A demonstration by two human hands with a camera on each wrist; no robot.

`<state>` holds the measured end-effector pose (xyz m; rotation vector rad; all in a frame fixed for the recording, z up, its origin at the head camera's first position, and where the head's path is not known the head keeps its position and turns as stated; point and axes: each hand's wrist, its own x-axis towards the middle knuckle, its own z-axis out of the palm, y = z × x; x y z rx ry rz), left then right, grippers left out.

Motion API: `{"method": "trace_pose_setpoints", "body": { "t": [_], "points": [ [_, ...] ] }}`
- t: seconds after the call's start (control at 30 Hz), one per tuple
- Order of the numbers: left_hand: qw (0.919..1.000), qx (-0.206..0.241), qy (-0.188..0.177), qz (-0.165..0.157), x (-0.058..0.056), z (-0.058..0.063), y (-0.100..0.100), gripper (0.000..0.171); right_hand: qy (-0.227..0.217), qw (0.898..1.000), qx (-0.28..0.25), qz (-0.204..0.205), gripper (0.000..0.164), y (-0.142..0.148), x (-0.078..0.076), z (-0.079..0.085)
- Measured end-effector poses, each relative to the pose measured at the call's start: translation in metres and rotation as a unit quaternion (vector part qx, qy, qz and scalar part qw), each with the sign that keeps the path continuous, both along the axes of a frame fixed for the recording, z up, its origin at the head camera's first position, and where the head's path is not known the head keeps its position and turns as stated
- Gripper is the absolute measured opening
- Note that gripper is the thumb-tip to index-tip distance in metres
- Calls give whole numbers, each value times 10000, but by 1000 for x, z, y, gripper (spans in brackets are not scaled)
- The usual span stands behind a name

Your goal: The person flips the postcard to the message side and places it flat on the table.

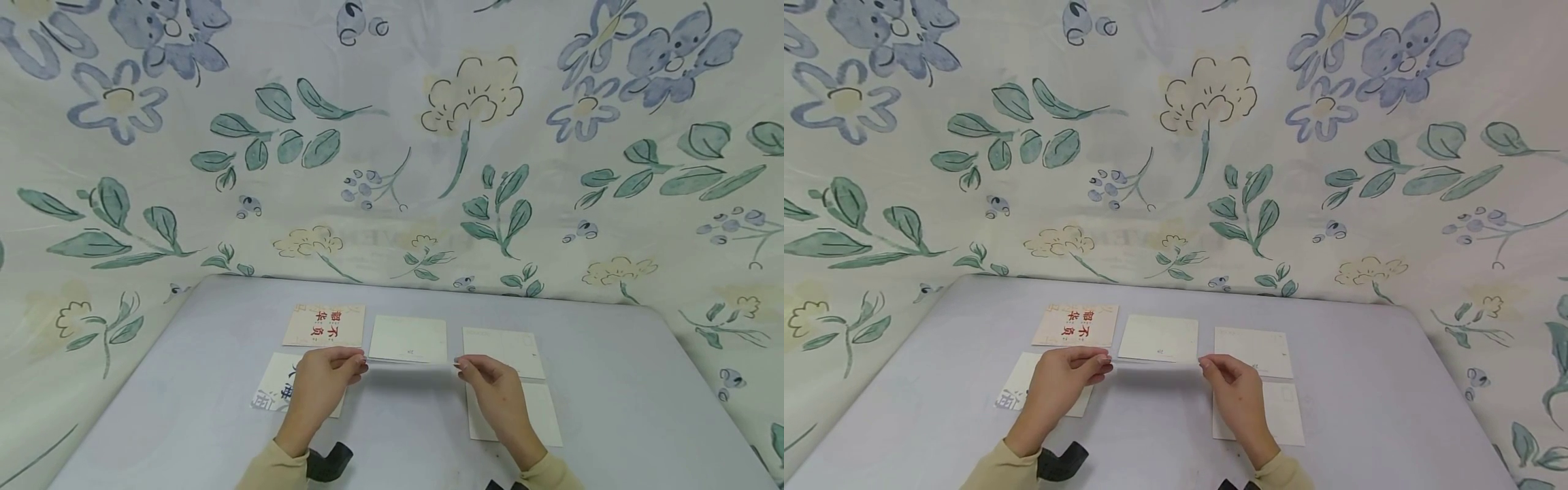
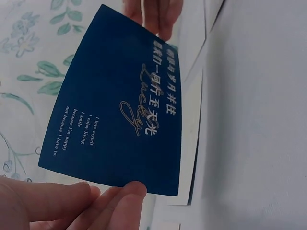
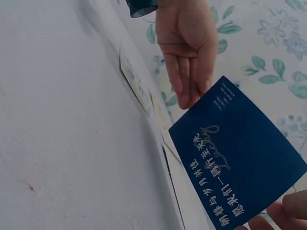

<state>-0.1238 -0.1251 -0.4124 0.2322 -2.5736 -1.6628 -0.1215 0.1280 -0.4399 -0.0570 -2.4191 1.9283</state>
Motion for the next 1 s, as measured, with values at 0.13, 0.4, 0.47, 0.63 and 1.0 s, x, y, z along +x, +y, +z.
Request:
{"method": "trace_pose_setpoints", "body": {
  "t": [0.13, 0.4, 0.47, 0.63, 1.0],
  "points": [
    [9999, 117, 29, 1, 0, 0, -1, 15, -124, 9973, -691, 206, 34, 2, -1, 0],
    [9996, 287, 21, -37, -1, 0, -2, 17, -235, 9944, -1006, 242, 37, 3, -2, -2],
    [9994, 344, 11, -46, -1, -1, -3, 18, -245, 9947, -979, 192, 38, 3, -2, -2],
    [9988, 483, 2, -26, -2, -3, -4, 18, -284, 9964, -786, 142, 37, 2, -3, -2],
    [9989, 458, 65, 33, -1, -4, -4, 18, -270, 9983, -516, 40, 17, 1, -4, -1]
  ]
}}
